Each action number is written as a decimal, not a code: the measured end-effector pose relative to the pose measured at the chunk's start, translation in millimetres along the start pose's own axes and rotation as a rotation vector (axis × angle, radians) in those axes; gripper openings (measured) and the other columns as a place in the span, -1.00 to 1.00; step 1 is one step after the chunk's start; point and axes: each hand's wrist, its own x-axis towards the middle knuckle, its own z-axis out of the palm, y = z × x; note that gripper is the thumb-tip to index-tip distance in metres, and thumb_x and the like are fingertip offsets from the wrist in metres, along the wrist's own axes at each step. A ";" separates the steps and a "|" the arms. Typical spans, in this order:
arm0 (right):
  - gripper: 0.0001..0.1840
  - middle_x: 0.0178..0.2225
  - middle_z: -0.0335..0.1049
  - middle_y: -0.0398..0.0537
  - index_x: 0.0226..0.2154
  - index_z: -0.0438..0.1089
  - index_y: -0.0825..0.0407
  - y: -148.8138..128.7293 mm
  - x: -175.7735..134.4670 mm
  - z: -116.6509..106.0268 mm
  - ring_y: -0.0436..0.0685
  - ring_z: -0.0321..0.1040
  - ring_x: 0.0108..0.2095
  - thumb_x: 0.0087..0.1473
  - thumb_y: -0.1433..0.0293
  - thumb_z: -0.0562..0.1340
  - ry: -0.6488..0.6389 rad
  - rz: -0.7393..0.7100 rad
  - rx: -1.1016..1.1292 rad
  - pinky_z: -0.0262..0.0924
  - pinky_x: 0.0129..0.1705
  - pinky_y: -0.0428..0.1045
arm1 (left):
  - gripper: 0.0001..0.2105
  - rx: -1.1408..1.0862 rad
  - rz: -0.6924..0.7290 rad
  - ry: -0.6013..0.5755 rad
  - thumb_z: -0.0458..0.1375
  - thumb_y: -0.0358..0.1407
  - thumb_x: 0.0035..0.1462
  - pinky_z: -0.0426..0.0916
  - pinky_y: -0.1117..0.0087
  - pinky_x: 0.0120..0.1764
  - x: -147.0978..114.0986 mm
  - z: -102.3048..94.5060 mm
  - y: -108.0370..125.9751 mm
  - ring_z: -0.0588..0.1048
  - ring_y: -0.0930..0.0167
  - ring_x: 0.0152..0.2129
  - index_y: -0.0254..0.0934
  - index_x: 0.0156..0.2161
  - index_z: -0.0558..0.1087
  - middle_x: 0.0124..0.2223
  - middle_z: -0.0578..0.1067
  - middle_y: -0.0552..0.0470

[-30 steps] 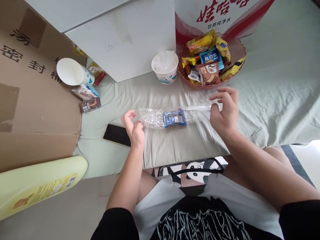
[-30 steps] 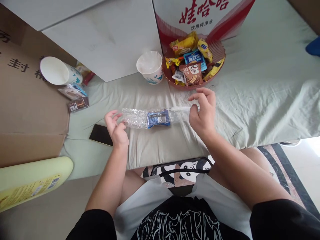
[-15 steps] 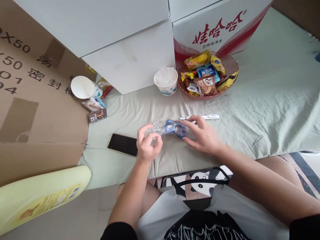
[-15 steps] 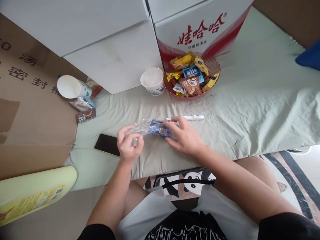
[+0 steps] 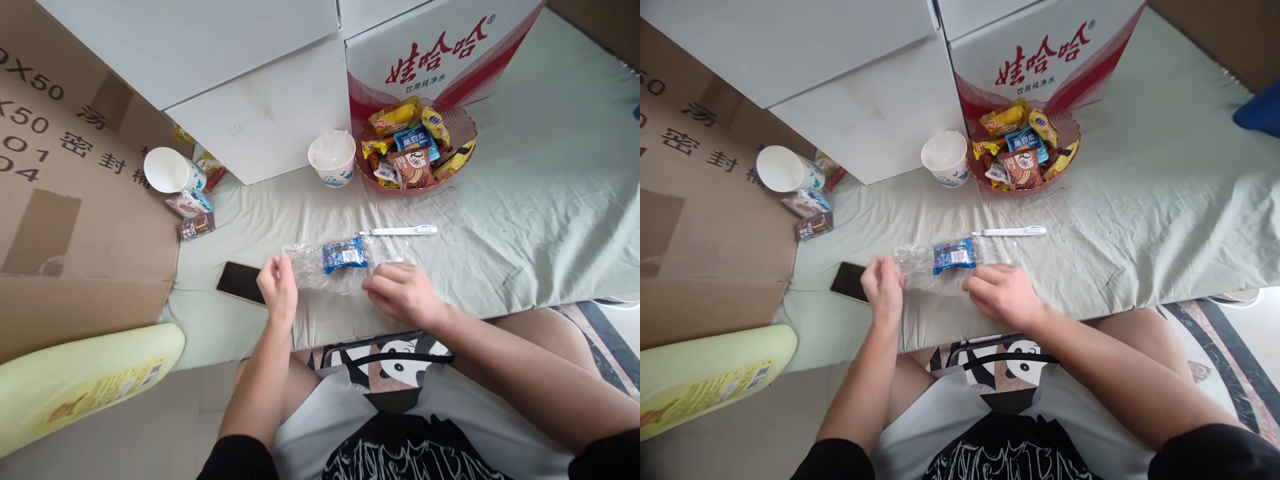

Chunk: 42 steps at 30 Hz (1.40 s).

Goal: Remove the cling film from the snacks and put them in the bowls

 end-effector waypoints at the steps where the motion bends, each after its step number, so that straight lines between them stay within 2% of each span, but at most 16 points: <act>1: -0.69 -0.44 0.45 -0.13 -0.29 0.49 -0.03 -6.5 -2.3 1.5 0.01 0.26 -0.49 0.35 0.45 0.06 -0.056 -0.033 0.036 0.03 -0.41 -0.01 | -0.64 0.030 -0.004 -0.057 0.10 -0.03 0.29 0.29 0.38 -0.41 -4.7 -4.6 2.4 0.29 0.43 -0.53 -0.18 -0.45 0.20 -0.52 0.20 0.14; 4: -0.74 -0.45 0.47 -0.15 -0.23 0.49 -0.02 -20.8 -7.1 6.3 0.00 0.22 -0.55 0.35 0.35 0.08 -0.323 -0.155 0.156 -0.11 -0.51 0.01 | -0.65 0.219 0.185 -0.086 0.22 -0.05 0.18 0.39 0.32 -0.28 -10.7 -9.6 8.6 0.40 0.37 -0.46 -0.19 -0.49 0.27 -0.52 0.30 0.09; 6: -0.73 -0.49 0.47 -0.18 -0.19 0.50 -0.04 -22.9 -7.7 7.3 0.01 0.20 -0.59 0.36 0.31 0.08 -0.446 -0.154 0.191 -0.15 -0.52 0.03 | -0.71 0.313 0.301 -0.084 0.33 -0.05 0.03 0.43 0.20 -0.07 -6.8 -5.9 8.6 0.51 0.22 -0.20 -0.21 -0.30 0.45 -0.25 0.50 -0.07; 8: -0.69 -0.44 0.53 -0.14 -0.13 0.51 -0.03 -19.1 -6.1 6.5 0.00 0.28 -0.56 0.37 0.34 0.05 -0.426 -0.034 0.179 -0.09 -0.52 0.02 | -0.45 0.407 0.283 -0.059 0.38 -0.01 -0.07 0.40 0.05 0.08 -0.9 -1.3 4.2 0.47 0.06 0.05 -0.26 -0.01 0.47 0.04 0.49 -0.26; 9: -0.68 -0.37 0.57 -0.10 -0.09 0.52 -0.02 -15.8 -4.7 5.7 0.01 0.34 -0.52 0.38 0.35 0.04 -0.378 0.057 0.150 -0.03 -0.51 0.01 | -0.33 0.456 0.224 -0.051 0.39 0.02 -0.10 0.39 0.01 0.09 1.5 -0.1 1.2 0.45 0.01 0.08 -0.29 0.09 0.44 0.09 0.48 -0.31; 12: -0.66 -0.16 0.61 0.00 -0.10 0.55 0.01 -5.2 0.6 4.1 0.07 0.49 -0.38 0.36 0.35 0.06 -0.228 0.272 0.017 0.11 -0.49 -0.01 | -0.36 0.544 0.032 -0.111 0.39 0.10 -0.08 0.43 0.10 -0.10 3.4 -2.7 -4.0 0.57 0.06 -0.18 -0.25 0.03 0.47 -0.21 0.60 -0.15; 15: -0.65 0.03 0.57 0.05 -0.02 0.54 0.02 -0.4 4.7 4.6 0.16 0.57 -0.24 0.32 0.34 0.10 -0.173 0.351 -0.065 0.21 -0.50 -0.01 | -0.60 0.522 -0.058 -0.280 0.33 0.12 0.01 0.30 0.29 -0.37 1.1 -9.5 3.3 0.50 0.23 -0.52 -0.17 -0.26 0.53 -0.58 0.46 0.08; 17: -0.58 0.21 0.45 0.09 0.14 0.47 0.00 -0.7 6.0 5.9 0.19 0.57 -0.24 0.30 0.32 0.12 -0.161 0.400 -0.094 0.24 -0.52 0.00 | -0.63 0.498 -0.136 -0.387 0.29 0.11 0.05 0.21 0.34 -0.43 0.4 -13.1 12.7 0.44 0.31 -0.58 -0.18 -0.32 0.53 -0.62 0.41 0.12; 20: -0.40 0.43 0.13 0.19 0.33 0.28 -0.05 -1.5 6.9 8.9 0.17 0.54 -0.35 0.26 0.27 0.16 -0.154 0.470 -0.114 0.28 -0.56 0.03 | -0.62 0.452 -0.262 -0.525 0.29 0.07 0.05 0.24 0.36 -0.39 1.1 -15.2 23.6 0.45 0.37 -0.50 -0.21 -0.22 0.55 -0.48 0.47 0.11; 23: -0.28 0.48 -0.02 0.27 0.40 0.14 -0.06 0.8 7.9 12.8 0.23 0.55 -0.33 0.24 0.22 0.20 -0.146 0.493 -0.095 0.34 -0.54 0.09 | -0.70 0.274 -0.235 -0.541 0.34 -0.06 -0.02 0.35 0.34 -0.18 1.2 -13.1 25.5 0.51 0.32 -0.26 -0.22 -0.25 0.53 -0.17 0.54 -0.01; 26: -0.31 0.36 0.22 0.28 0.35 0.18 -0.01 4.4 9.3 18.1 0.40 0.54 -0.09 0.22 0.21 0.23 -0.124 0.418 -0.046 0.48 -0.30 0.21 | -0.76 -0.160 -0.306 -0.564 0.34 -0.12 0.01 0.36 0.26 0.07 -0.3 -8.3 25.4 0.50 0.24 -0.02 -0.25 -0.38 0.47 0.07 0.53 -0.11; 29: -0.34 0.22 0.37 0.27 0.28 0.23 0.03 6.5 10.9 25.7 0.48 0.41 0.14 0.18 0.21 0.28 -0.098 0.272 0.014 0.41 0.06 0.34 | -0.76 -0.679 -0.518 -0.623 0.37 -0.14 0.02 0.35 0.16 0.17 -2.2 -5.1 30.4 0.49 0.17 0.11 -0.27 -0.36 0.50 0.15 0.55 -0.12; 33: -0.25 0.23 0.36 0.27 0.31 0.17 0.01 8.8 13.4 34.9 0.47 0.34 0.23 0.10 0.28 0.32 -0.065 0.219 0.172 0.31 0.20 0.39 | -0.85 -1.124 -0.720 -0.711 0.40 -0.25 -0.05 0.48 0.02 0.03 -3.9 -8.4 39.3 0.55 0.11 0.06 -0.19 -0.35 0.56 0.02 0.65 -0.04; 36: -0.32 0.18 0.43 0.19 0.28 0.20 -0.06 11.0 14.7 34.4 0.40 0.45 0.15 0.11 0.31 0.29 -0.063 0.321 0.362 0.38 0.14 0.33 | -0.90 -1.300 -0.765 -0.746 0.34 -0.26 -0.08 0.54 0.07 -0.13 -2.4 -13.6 40.2 0.56 -0.02 0.09 -0.15 -0.37 0.59 0.03 0.66 -0.05; 39: -0.40 0.06 0.53 0.09 0.20 0.28 -0.09 12.2 14.8 29.7 0.34 0.54 0.01 0.12 0.24 0.33 -0.103 0.447 0.590 0.42 0.08 0.27 | -0.85 -1.342 -0.806 -0.627 0.22 -0.26 -0.05 0.48 0.32 -0.36 3.2 -16.5 36.8 0.60 -0.03 0.04 -0.16 -0.34 0.61 0.06 0.65 -0.11; 42: -0.37 0.02 0.55 0.08 0.13 0.35 -0.06 13.3 14.8 27.2 0.31 0.54 -0.01 0.05 0.13 0.41 -0.041 0.570 0.871 0.41 0.11 0.25 | -0.83 -1.332 -0.898 -0.366 0.10 -0.32 -0.01 0.29 0.53 -0.55 12.2 -15.3 33.2 0.69 0.20 -0.23 -0.26 -0.37 0.55 -0.18 0.69 -0.17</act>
